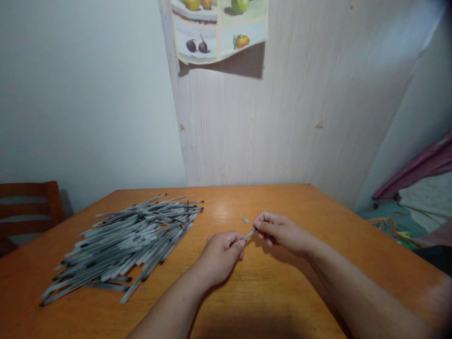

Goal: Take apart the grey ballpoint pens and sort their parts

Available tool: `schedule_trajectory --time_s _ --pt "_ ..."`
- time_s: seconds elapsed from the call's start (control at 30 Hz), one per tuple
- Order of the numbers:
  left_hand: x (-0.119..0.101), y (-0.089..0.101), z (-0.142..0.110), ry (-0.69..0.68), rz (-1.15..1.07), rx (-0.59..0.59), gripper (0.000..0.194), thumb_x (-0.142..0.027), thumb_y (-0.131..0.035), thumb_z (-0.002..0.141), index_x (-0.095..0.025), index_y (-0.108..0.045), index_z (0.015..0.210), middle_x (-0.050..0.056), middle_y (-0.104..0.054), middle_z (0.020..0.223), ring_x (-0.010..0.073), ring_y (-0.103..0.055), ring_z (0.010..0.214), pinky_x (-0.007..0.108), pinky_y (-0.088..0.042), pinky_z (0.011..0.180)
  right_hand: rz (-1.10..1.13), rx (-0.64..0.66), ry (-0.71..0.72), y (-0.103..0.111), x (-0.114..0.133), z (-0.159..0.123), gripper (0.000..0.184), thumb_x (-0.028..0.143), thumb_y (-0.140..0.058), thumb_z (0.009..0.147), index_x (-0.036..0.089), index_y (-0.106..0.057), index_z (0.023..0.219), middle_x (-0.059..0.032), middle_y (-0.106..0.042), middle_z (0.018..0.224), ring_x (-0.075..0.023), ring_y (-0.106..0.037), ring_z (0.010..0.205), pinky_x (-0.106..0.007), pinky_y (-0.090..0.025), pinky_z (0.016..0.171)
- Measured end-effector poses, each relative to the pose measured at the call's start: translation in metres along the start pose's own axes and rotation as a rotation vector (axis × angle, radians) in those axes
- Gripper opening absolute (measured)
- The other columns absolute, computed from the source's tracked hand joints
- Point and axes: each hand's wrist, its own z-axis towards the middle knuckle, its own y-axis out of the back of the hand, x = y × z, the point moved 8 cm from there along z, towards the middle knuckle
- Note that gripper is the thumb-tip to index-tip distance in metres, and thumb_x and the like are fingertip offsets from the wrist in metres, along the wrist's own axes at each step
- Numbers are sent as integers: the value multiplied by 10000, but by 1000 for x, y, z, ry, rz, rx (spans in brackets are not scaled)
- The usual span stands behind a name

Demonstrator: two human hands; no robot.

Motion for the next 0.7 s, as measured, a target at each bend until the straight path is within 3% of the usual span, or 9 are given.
schedule_trajectory --time_s 0.17,0.43,0.6,0.7 --pt "-2 2 0 12 -16 -10 364 -493 -549 866 -182 -671 723 31 -645 689 165 -539 673 257 -400 644 -71 -2 -30 -1 -7 5 560 704 -446 925 199 -561 711 31 -538 516 -96 -415 429 -231 -300 436" --pt "-3 1 0 4 34 -8 354 -470 -531 876 -186 -657 705 13 -602 654 155 -519 641 260 -378 624 20 31 -45 -4 -7 0 424 599 -612 872 193 -570 756 20 -614 585 -90 -481 470 -219 -330 471" --pt "-3 2 0 -4 46 -15 359 -472 -524 879 -184 -663 716 19 -612 665 159 -529 649 265 -384 633 -26 41 -90 -5 -11 2 553 684 -463 924 188 -572 705 17 -570 524 -93 -446 419 -235 -305 438" --pt "-3 2 0 -12 49 -19 362 -478 -524 880 -185 -660 717 18 -613 669 160 -535 657 261 -388 637 -67 46 -43 -6 -9 2 546 690 -508 900 193 -558 681 28 -548 515 -88 -418 432 -231 -308 445"
